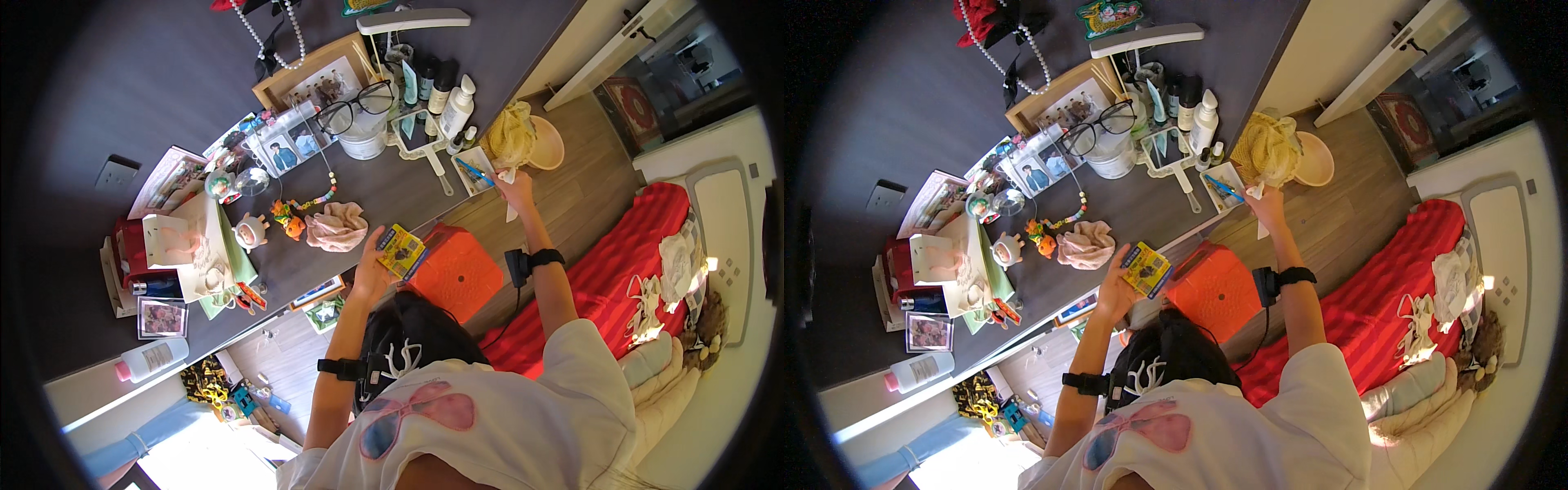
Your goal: The person organizes various items on a desk and shelf, including a red booklet, a photo frame, cosmetic bottles, a container with sticks, and eyeglasses, by picking them up from the floor or surface and placing them into drawers or onto shelves.
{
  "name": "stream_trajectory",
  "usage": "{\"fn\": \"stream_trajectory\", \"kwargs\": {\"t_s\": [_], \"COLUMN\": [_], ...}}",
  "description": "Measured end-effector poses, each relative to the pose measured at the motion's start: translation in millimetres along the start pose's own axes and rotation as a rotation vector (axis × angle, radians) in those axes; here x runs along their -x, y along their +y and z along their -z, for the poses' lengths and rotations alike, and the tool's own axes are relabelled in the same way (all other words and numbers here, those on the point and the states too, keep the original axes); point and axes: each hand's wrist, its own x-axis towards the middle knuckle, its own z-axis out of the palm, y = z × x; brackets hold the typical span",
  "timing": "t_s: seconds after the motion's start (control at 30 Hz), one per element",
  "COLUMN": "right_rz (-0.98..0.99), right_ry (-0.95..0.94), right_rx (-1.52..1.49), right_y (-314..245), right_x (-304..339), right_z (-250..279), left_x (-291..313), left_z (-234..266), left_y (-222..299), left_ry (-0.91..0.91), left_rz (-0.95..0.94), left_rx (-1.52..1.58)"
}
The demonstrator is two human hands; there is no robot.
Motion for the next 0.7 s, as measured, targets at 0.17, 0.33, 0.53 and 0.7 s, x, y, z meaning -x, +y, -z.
{"fn": "stream_trajectory", "kwargs": {"t_s": [0.17, 0.33, 0.53, 0.7], "right_rz": [0.07, 0.118, 0.157, 0.147], "right_ry": [-0.083, -0.191, -0.287, -0.301], "right_rx": [0.058, -0.023, 0.095, 0.158], "right_y": [0, -34, -67, -75], "right_x": [6, 47, 45, 27], "right_z": [8, -17, -96, -137], "left_x": [6, 9, 9, 21], "left_z": [-14, 0, 16, 13], "left_y": [3, 6, 5, 10], "left_ry": [0.002, 0.015, -0.012, 0.002], "left_rz": [-0.034, -0.053, -0.122, -0.194], "left_rx": [0.012, -0.004, -0.012, -0.003]}}
